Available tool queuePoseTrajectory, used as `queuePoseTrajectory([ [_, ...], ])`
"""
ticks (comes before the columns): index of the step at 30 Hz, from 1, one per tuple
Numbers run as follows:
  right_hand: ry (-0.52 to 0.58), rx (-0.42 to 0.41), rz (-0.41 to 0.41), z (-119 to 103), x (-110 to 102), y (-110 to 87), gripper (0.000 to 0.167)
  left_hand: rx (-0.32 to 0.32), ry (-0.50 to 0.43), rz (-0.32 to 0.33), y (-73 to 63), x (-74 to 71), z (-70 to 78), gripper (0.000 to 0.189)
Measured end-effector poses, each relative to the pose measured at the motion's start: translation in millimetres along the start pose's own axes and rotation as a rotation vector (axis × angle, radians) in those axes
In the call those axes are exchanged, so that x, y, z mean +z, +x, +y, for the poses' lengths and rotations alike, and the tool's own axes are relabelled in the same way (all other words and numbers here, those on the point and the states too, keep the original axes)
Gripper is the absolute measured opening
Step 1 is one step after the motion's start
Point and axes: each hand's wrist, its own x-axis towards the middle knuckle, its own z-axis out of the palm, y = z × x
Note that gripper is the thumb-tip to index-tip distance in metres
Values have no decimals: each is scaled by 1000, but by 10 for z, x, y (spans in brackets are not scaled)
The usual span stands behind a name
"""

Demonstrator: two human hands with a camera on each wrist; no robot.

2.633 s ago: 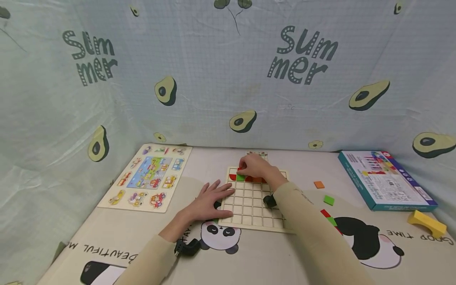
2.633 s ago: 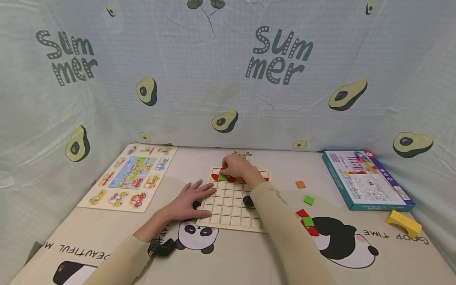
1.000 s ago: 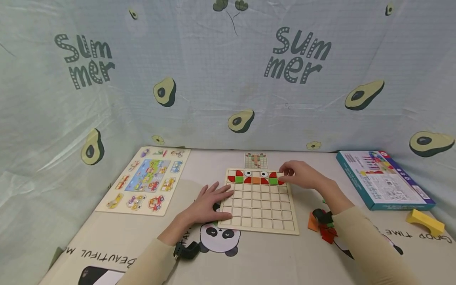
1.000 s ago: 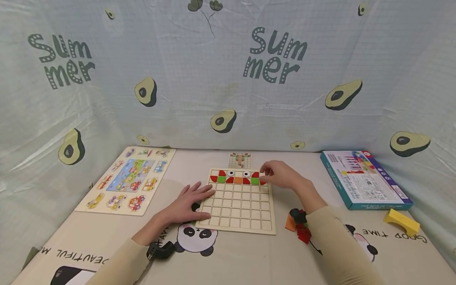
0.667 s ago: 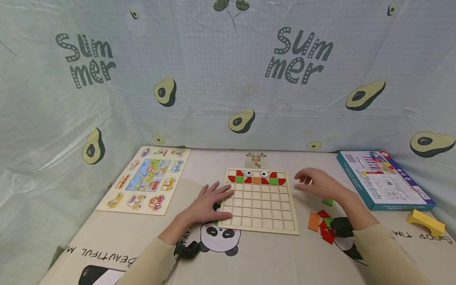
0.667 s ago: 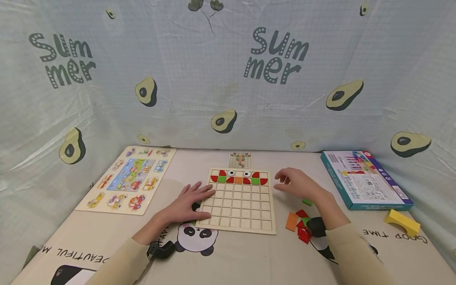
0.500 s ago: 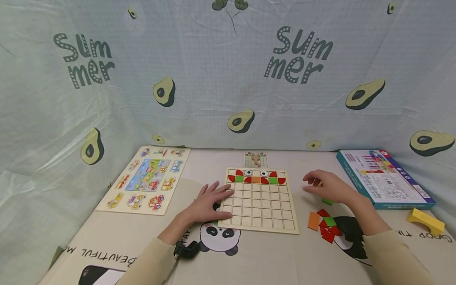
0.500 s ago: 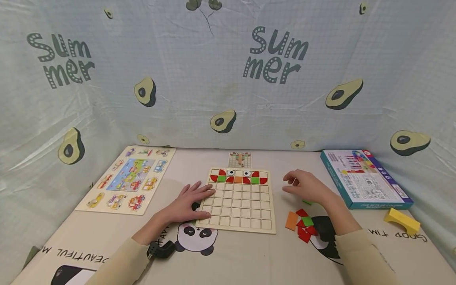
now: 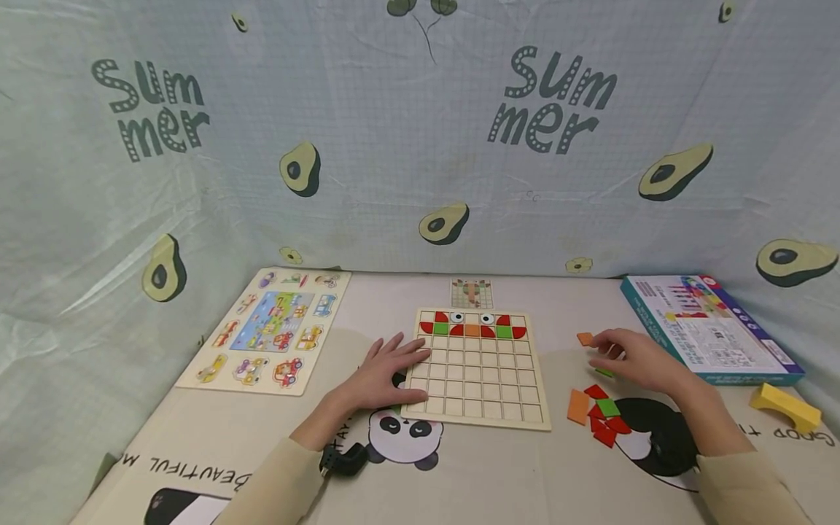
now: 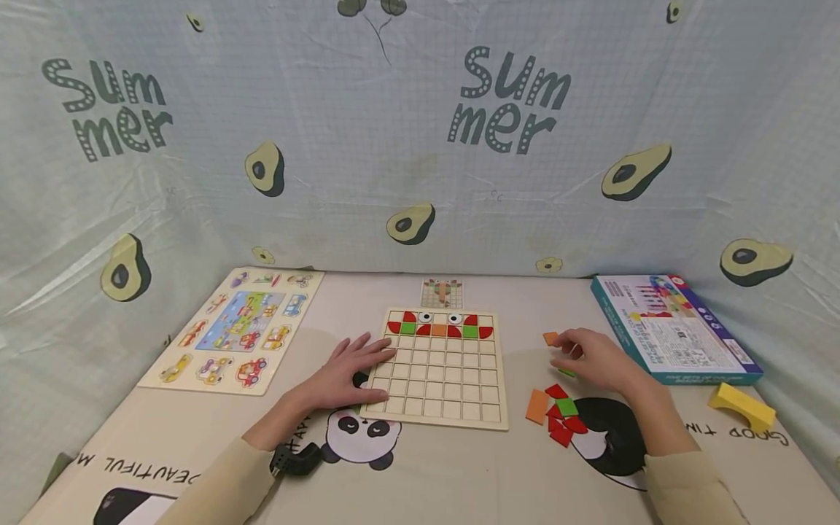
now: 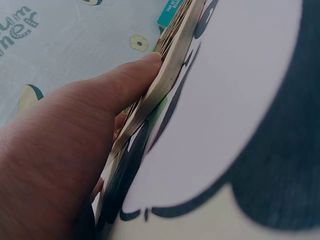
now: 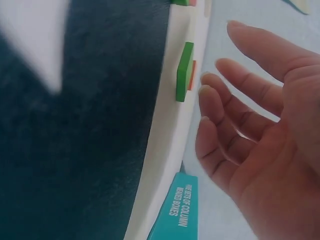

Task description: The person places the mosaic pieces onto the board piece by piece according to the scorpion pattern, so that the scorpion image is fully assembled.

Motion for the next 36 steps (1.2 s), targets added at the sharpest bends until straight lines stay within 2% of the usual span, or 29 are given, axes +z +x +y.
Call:
queuePoseTrajectory([
  [14, 7, 54, -24, 144, 23, -134, 43, -3, -7, 1, -12, -2, -2, 76],
  [30, -13, 53, -23, 146, 29, -185, 34, -1, -12, -1, -2, -14, 5, 76],
  [36, -14, 6, 9, 109, 25, -176, 28, 0, 0, 0, -9, -12, 6, 75],
])
